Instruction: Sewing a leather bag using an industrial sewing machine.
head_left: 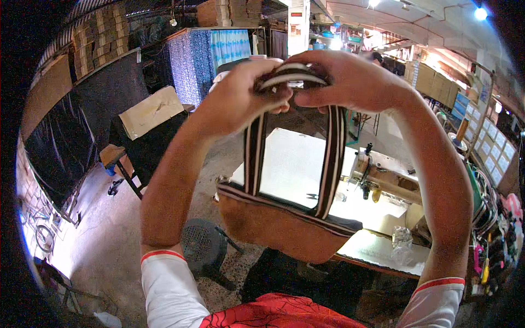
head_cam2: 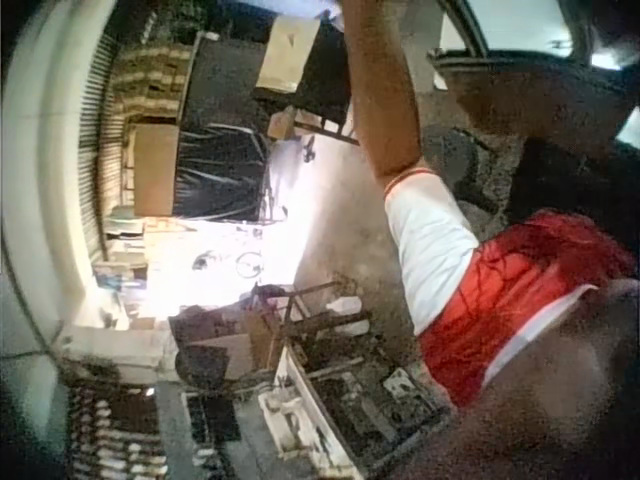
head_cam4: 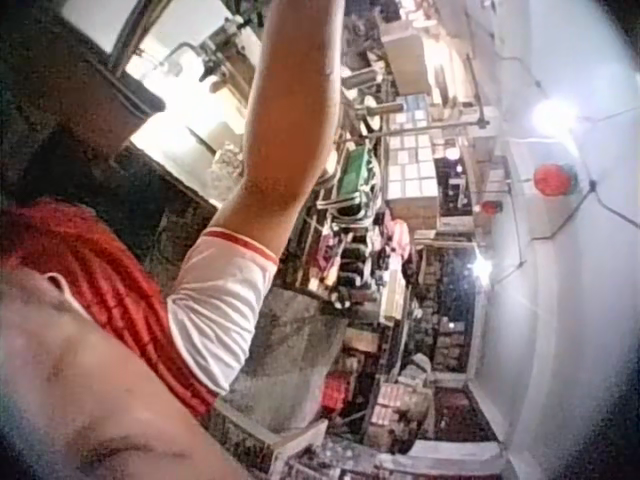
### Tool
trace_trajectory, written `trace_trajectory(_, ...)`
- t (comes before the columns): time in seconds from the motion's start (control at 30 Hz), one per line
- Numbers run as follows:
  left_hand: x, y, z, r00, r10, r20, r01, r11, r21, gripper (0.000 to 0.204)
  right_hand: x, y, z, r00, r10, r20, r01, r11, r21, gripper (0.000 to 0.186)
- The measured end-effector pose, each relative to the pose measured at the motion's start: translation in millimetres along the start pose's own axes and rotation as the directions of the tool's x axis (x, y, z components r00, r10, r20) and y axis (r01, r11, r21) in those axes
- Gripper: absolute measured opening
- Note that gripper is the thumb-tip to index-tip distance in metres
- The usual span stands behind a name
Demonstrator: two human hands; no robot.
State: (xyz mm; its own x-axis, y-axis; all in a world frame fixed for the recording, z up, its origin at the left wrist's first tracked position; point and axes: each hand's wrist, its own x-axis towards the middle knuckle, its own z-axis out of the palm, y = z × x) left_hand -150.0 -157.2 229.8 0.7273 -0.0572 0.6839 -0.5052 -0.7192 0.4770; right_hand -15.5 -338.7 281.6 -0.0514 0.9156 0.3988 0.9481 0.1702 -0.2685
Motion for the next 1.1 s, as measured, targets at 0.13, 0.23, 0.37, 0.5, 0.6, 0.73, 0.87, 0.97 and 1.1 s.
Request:
trace_trajectory(0.13,-72.3,-20.5,41.1,0.948,-0.301,-0.106,0.297,0.954,-0.047,0.031,-3.2,5.9,10.9,0.991,-0.013,-0.135,0.015,1.000,0.016,0.045)
trace_trajectory(0.23,-150.8,-50.6,69.4,0.817,-0.572,-0.069,0.562,0.818,-0.124,0.021,-10.2,-4.6,34.1,1.000,-0.004,-0.027,0.003,0.999,-0.045,0.057)
trace_trajectory(0.37,-206.0,-56.9,84.9,0.789,-0.601,-0.127,0.527,0.768,-0.365,0.014,-39.9,-15.8,99.9,0.989,0.029,0.146,-0.055,0.982,0.181,0.064)
trace_trajectory(0.5,-218.9,-45.9,66.8,0.828,-0.378,-0.414,0.251,0.910,-0.330,0.015,-62.2,-33.4,148.6,0.975,-0.035,0.220,-0.048,0.932,0.360,0.095)
trace_trajectory(0.6,-206.1,-27.0,53.6,0.734,-0.269,-0.624,0.111,0.953,-0.281,0.014,-70.4,-37.5,171.9,0.973,0.033,0.227,-0.135,0.882,0.452,0.114)
trace_trajectory(0.73,-190.8,1.3,23.5,0.775,-0.135,-0.617,0.081,0.990,-0.116,0.013,-91.6,-37.3,236.1,0.953,0.072,0.295,-0.245,0.758,0.605,0.109)
trace_trajectory(0.87,-171.2,-3.3,37.5,0.875,-0.029,-0.483,0.088,0.991,0.098,0.025,-112.1,-18.2,321.1,0.864,0.148,0.481,-0.427,0.723,0.544,0.108)
trace_trajectory(0.97,-156.9,6.2,53.1,0.929,0.016,-0.369,0.073,0.971,0.226,0.038,-112.1,-39.0,355.9,0.968,-0.033,0.251,-0.170,0.650,0.741,0.115)
trace_trajectory(1.1,-151.6,6.6,64.3,0.933,-0.001,-0.359,0.105,0.958,0.268,0.040,-117.0,-56.8,389.8,0.986,0.138,0.089,-0.164,0.836,0.523,0.107)
